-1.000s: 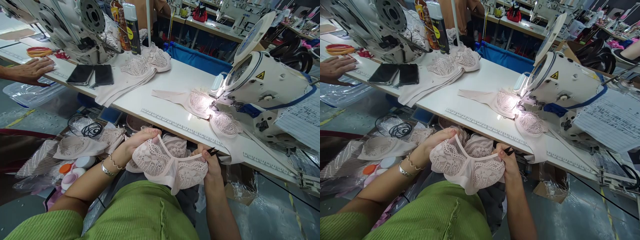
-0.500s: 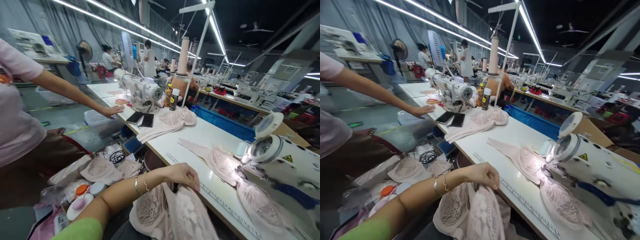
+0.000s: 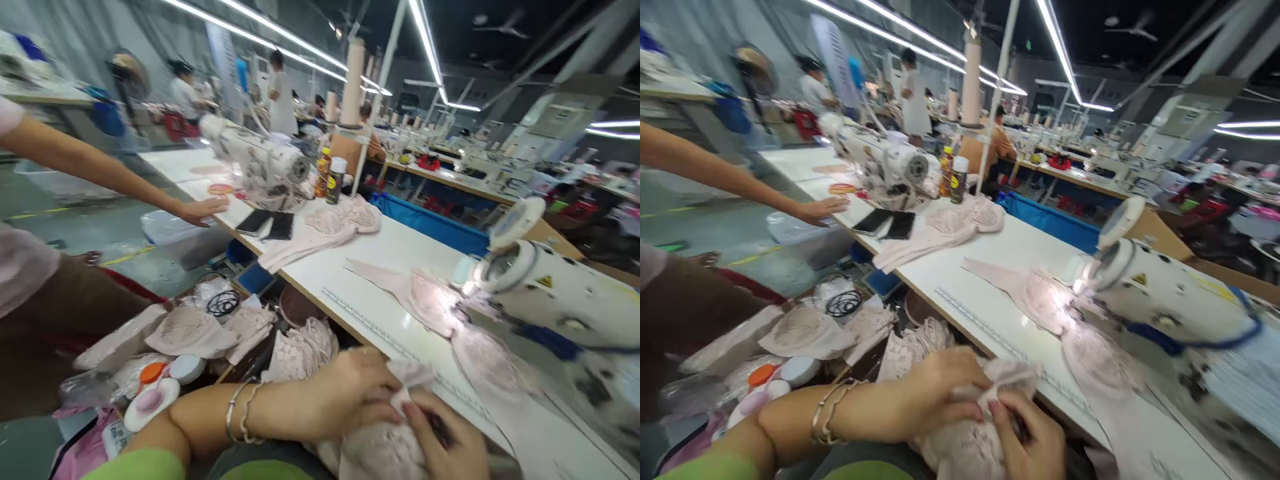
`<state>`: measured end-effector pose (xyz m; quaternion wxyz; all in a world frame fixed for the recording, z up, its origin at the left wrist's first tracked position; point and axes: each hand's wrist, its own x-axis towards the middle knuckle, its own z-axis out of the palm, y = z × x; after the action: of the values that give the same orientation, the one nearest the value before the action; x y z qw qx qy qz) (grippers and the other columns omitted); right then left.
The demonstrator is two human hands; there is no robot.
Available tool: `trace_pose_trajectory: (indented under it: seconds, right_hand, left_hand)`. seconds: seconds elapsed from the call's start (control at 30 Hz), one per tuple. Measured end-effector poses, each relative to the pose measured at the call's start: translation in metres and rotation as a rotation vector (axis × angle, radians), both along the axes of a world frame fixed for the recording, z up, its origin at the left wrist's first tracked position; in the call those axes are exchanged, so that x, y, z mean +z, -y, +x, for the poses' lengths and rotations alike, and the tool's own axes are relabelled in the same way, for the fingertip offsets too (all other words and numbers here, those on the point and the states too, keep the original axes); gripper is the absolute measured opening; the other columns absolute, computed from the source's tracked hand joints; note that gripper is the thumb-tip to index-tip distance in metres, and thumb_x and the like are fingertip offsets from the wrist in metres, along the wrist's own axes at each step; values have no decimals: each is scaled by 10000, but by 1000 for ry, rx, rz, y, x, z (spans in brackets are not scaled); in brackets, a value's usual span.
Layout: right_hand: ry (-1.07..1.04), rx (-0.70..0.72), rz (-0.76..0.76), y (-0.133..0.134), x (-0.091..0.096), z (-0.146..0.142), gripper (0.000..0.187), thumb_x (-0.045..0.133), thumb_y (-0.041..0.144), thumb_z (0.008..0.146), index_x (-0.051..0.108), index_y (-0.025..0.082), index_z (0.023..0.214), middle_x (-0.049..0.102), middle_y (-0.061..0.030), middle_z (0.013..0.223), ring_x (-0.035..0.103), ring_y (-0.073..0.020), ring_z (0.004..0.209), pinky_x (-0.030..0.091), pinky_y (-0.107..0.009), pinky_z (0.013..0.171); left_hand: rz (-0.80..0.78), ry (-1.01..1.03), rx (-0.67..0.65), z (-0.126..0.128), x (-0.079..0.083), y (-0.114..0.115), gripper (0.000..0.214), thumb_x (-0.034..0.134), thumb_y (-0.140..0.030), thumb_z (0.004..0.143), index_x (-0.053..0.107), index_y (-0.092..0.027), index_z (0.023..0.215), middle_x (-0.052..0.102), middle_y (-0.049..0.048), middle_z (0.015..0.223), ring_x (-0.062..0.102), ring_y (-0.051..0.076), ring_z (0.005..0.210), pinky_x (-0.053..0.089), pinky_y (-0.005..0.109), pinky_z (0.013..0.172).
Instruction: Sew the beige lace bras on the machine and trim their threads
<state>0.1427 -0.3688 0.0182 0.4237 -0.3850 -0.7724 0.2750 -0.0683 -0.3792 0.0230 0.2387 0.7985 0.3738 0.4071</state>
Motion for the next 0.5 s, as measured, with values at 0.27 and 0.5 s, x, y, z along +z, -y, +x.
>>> trace_pose_trajectory:
  seconds: [0.27, 0.5]
  right_hand:
    - [-7, 69, 75, 1, -1, -22, 214, 487, 133, 1020, 691, 198, 1036, 619, -41, 866, 606, -197, 724, 480, -262, 632]
    - [283, -36, 414, -4, 1, -6, 323, 448, 4, 870, 704, 179, 957, 588, -93, 1264, 586, -245, 897, 465, -351, 752]
  left_hand:
    - [-103, 64, 62, -7, 3, -17, 65, 717, -238, 870, 689, -181, 884, 692, 56, 846, 629, 180, 802, 482, 265, 740]
    - [-175, 219, 97, -12, 11, -11, 64, 701, -229, 869, 685, -178, 833, 692, 47, 832, 627, 169, 819, 470, 257, 752]
